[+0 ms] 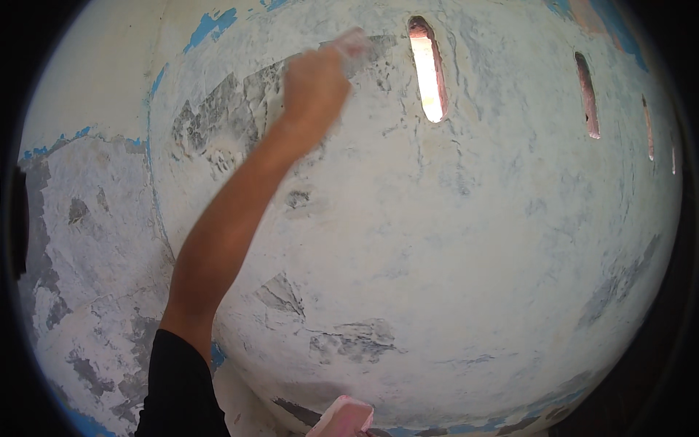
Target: The person plasters and smooths a damaged wall using a putty knife and joint compound from a container.
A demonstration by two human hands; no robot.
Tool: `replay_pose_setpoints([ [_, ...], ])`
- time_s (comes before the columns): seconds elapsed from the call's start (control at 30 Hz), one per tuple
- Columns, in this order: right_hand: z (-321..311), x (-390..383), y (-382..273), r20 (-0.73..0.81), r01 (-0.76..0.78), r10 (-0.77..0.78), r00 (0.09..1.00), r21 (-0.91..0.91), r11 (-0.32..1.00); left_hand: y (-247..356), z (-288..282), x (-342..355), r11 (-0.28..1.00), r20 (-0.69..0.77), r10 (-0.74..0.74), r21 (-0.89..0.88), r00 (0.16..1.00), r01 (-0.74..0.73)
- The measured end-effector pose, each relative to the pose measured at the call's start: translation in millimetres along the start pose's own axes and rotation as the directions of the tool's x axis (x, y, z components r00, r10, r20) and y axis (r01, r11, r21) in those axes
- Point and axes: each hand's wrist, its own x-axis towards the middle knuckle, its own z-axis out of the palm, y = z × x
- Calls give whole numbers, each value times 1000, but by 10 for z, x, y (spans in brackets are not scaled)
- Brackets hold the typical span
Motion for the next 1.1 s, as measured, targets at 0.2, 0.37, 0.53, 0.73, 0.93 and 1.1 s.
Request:
replay_pose_setpoints([
  [0.2, -11, -46, -10, -31, 9, -8, 999, 6, 1000, 683, -193, -569, 990, 327, 85, 75, 941, -116],
  [0.37, 49, -85, 91, -57, 3, -1, 998, 18, 1000, 276, -140, -291, 983, 164, 49, 169, 985, -77],
  [0.53, 83, -91, 78, -59, -3, 4, 998, 10, 1000, 553, 17, -1026, 928, 298, 220, 230, 929, -294],
  [0.73, 163, -205, 151, -117, 14, -9, 993, 50, 999, 722, -547, -798, 990, 440, 141, -57, 887, -129],
  [0.93, 235, -298, 133, -124, 36, -31, 992, 42, 998, -13, -439, 210, 991, 227, -129, 48, 965, 121],
  [1.1, 173, -303, 85, -166, 57, -43, 985, 82, 995, 272, 69, -440, 987, 122, 155, -59, 980, -148],
])
